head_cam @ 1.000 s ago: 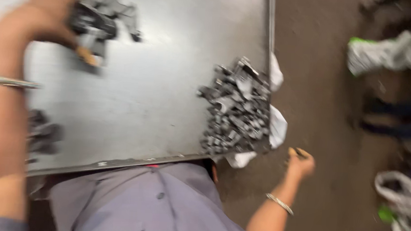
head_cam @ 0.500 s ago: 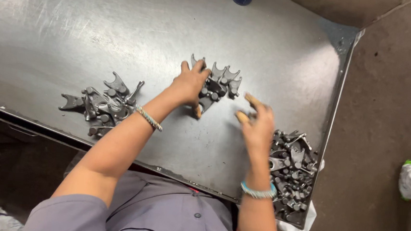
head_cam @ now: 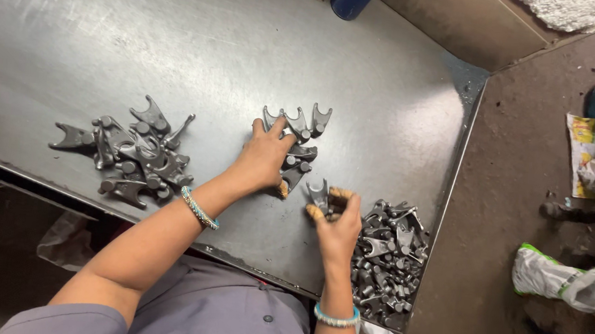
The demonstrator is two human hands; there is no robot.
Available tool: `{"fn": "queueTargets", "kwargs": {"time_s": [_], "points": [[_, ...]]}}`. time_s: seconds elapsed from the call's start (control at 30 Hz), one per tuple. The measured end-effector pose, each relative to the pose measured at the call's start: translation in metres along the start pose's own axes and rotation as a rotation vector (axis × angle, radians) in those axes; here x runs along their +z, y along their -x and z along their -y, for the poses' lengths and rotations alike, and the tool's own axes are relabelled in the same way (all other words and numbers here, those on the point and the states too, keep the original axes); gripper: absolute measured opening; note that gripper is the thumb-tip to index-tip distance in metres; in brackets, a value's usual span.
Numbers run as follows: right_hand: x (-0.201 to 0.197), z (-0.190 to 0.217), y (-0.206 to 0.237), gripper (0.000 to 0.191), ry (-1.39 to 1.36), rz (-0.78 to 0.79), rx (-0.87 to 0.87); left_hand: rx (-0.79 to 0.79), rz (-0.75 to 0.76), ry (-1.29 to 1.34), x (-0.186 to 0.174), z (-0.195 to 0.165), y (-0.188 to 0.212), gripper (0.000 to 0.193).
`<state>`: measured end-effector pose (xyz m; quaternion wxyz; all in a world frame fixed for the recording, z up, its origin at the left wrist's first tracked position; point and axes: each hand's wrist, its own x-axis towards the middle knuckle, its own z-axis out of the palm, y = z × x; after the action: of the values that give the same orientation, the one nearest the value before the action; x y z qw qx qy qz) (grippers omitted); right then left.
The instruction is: The person sorts fork-shaped metal castings on a steel table, picking up individual parts, turning them over in both hands, and placing them into a pile beside a filled sack. At the end the person gathers a handful of castings and drops them into the sack.
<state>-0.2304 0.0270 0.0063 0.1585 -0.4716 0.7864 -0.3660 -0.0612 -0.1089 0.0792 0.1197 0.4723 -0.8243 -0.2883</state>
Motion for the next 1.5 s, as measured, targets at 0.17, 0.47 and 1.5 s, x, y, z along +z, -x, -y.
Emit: {"fn": "queueTargets", "kwargs": {"time_s": [0.17, 0.47, 1.5], "points": [[-0.006, -0.030, 0.028, 0.055, -0.306, 0.031, 0.035, -0.006, -0.037, 0.071, 0.030, 0.010, 0.004, 0.082], [0.000, -0.066, 0.034, 0.027, -1.513, 0.337, 0.692, 0.188, -0.387, 0.403, 0.046, 0.022, 0.058, 0.061], [-0.005, -0.001, -0.007, 0.054, 0.023, 0.212, 0.011, -0.350, -0.542, 0.076, -0.025, 0.104, 0.118, 0.015]]}}
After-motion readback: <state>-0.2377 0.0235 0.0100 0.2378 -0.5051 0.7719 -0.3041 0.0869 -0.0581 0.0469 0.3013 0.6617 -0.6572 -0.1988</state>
